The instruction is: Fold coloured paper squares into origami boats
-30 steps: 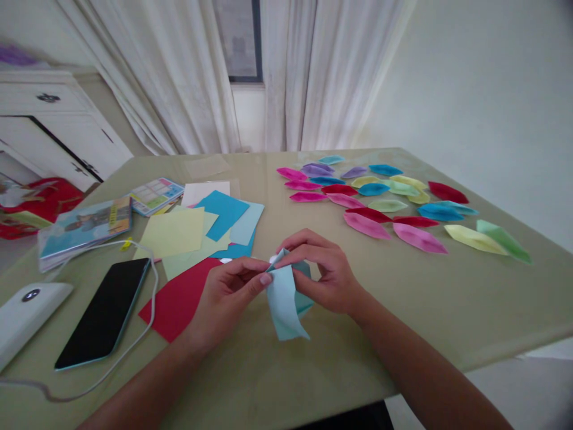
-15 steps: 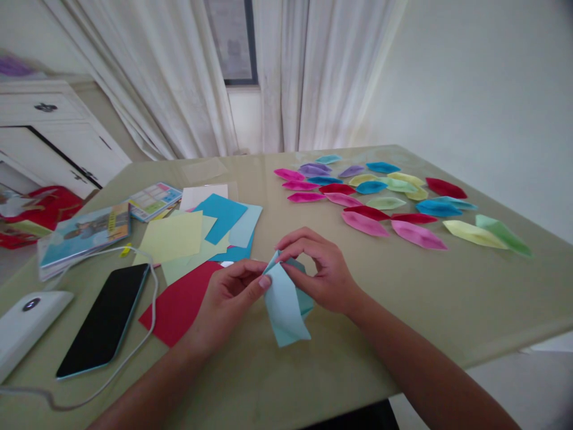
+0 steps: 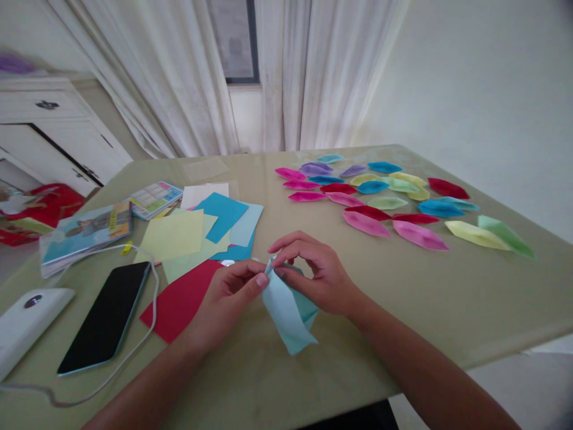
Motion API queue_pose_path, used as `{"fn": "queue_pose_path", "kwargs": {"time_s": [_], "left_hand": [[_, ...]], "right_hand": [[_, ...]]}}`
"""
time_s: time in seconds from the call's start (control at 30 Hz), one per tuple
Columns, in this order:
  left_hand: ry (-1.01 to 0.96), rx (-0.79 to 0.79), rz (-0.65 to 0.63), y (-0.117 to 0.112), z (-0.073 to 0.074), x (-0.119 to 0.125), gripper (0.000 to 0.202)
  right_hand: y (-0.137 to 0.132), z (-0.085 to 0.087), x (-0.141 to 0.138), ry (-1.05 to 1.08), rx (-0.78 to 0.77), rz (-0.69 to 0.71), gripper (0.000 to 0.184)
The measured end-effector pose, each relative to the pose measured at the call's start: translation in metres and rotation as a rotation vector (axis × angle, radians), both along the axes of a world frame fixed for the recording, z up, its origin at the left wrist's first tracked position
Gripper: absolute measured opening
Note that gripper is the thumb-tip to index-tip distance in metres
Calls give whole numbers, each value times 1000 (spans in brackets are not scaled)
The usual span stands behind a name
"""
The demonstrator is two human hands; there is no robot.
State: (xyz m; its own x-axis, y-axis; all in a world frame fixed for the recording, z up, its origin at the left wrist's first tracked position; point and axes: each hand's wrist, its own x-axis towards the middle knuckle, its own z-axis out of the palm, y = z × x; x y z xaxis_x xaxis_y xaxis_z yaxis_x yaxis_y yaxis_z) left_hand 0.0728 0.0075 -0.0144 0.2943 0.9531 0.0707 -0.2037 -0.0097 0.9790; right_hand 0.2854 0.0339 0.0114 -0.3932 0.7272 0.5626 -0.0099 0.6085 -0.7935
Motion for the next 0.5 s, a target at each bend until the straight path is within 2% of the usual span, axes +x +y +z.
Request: {"fn": "queue_pose_path", "kwargs": {"time_s": [0.13, 0.3, 0.5], "left_hand": [[84, 52, 33, 0, 5, 1, 21], [124, 116, 79, 0, 5, 1, 19], [38, 88, 51, -1, 5, 4, 9]], "right_hand": [[-2, -3, 0, 8, -63, 25, 8], [-2, -5, -1, -2, -135, -55, 6], [-1, -2, 0, -2, -154, -34, 9]]}}
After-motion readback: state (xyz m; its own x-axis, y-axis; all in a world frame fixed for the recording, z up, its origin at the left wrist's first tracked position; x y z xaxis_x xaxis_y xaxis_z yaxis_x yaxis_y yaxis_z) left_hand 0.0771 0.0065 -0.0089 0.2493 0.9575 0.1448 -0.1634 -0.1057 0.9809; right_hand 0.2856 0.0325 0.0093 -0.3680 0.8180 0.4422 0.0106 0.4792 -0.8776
